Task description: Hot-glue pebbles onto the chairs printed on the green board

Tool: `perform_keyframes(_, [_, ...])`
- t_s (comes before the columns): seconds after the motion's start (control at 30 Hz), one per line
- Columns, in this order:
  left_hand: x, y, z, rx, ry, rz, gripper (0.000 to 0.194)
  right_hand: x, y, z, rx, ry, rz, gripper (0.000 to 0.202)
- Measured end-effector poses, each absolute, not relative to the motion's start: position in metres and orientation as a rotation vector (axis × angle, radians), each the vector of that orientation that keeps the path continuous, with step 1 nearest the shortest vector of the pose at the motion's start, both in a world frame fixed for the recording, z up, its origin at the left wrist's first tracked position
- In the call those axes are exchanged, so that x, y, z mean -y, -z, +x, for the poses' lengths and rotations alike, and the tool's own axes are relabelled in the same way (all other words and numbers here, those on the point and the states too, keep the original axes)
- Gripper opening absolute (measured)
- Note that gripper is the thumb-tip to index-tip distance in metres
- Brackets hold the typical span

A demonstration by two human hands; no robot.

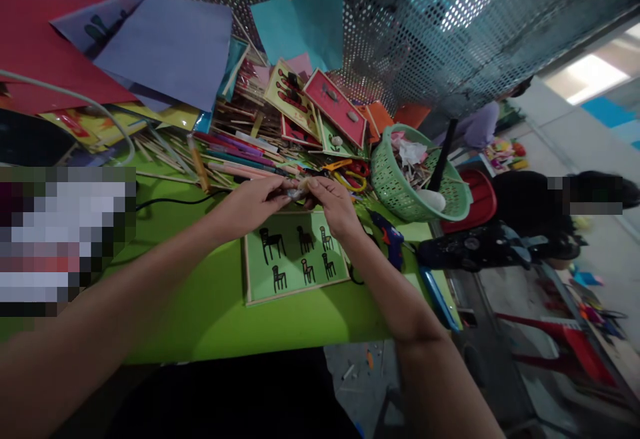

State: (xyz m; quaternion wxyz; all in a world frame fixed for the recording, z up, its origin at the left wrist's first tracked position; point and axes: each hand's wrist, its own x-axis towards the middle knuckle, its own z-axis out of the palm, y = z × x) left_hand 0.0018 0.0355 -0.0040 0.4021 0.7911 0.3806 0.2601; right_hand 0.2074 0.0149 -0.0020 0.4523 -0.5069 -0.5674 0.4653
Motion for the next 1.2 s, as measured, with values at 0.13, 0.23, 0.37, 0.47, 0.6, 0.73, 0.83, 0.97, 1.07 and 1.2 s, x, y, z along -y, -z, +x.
perform_keyframes(0.13, [-0.035, 0.001, 0.002, -0.954, -0.647, 1.993, 0.039, -0.014, 0.001, 0.204, 1.399, -1.091, -1.243, 0.043])
perform_keyframes(0.23, [-0.033, -0.003, 0.001, -0.946, -0.659, 1.983, 0.037, -0.014, 0.001, 0.202, 1.379, -1.059, -1.214, 0.04])
perform_keyframes(0.37, [-0.032, -0.007, 0.001, -0.945, -0.682, 1.957, 0.035, -0.013, 0.002, 0.2, 1.346, -1.034, -1.202, 0.037])
perform_keyframes(0.47, [-0.032, -0.008, 0.001, -0.935, -0.703, 1.951, 0.033, -0.012, 0.001, 0.196, 1.326, -1.007, -1.245, 0.038])
perform_keyframes(0.6, [-0.032, -0.009, 0.001, -0.925, -0.715, 1.965, 0.031, -0.012, -0.001, 0.193, 1.307, -0.977, -1.269, 0.039])
perform_keyframes(0.73, [-0.032, -0.01, 0.0, -0.931, -0.708, 1.954, 0.031, -0.013, -0.001, 0.193, 1.29, -0.988, -1.27, 0.038])
perform_keyframes(0.83, [-0.033, -0.011, 0.0, -0.926, -0.717, 1.947, 0.031, -0.014, 0.0, 0.191, 1.243, -1.016, -1.258, 0.036])
perform_keyframes(0.97, [-0.032, -0.011, 0.0, -0.897, -0.736, 1.943, 0.032, -0.016, -0.002, 0.189, 1.191, -1.044, -1.239, 0.037])
perform_keyframes(1.07, [-0.027, -0.01, 0.002, -0.889, -0.717, 1.963, 0.031, -0.021, -0.01, 0.199, 1.137, -0.999, -1.267, 0.04])
perform_keyframes(1.2, [-0.023, -0.006, 0.005, -0.864, -0.703, 1.912, 0.03, -0.024, -0.023, 0.222, 1.054, -0.964, -1.213, 0.031])
